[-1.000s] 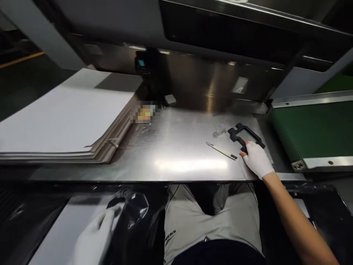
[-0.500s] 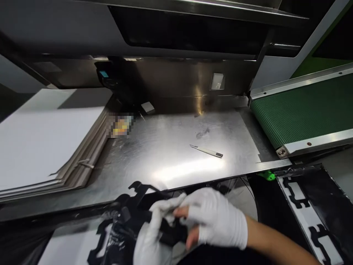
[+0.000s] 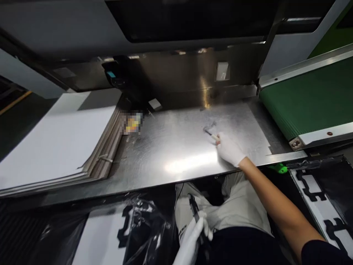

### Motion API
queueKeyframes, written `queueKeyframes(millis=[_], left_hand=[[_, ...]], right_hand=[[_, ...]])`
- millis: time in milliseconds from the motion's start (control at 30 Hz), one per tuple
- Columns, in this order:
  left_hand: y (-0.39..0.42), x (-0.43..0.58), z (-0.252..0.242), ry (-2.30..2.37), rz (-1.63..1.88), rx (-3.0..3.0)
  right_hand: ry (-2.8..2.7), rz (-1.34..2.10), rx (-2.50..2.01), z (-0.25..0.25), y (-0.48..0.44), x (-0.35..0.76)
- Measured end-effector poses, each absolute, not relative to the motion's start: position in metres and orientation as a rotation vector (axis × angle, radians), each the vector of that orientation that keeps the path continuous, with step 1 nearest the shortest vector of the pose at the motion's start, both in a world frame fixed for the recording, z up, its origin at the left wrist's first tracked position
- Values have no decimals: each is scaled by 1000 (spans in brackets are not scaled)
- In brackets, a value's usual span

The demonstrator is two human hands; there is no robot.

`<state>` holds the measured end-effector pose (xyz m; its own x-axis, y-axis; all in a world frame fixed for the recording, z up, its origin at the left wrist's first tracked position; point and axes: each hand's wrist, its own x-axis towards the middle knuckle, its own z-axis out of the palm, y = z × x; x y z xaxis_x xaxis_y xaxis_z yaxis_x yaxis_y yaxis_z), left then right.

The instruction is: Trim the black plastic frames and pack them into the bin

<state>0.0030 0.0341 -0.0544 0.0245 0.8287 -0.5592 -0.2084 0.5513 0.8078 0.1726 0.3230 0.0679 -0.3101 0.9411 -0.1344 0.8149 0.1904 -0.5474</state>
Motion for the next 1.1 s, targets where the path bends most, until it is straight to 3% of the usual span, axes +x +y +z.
queueKeyframes(millis=[133,267,467,933,1100], left_hand=[[26,22,-57,1327,826,597],[23,42,-53,1414,731,707],[29,60,-42,1417,737,819],[22,69,-41,1662,657,853],[18,71,-44,1696,643,880]], right_hand=[[-2083,1424,-1263,69,252,247],[-2149,1995,-1022,38,158,274],[-2238,1725,-1450,-24,75,234],[-2386,1553,-1626,-28,81,224],[-2392,1603,-1502,-29,84,230]])
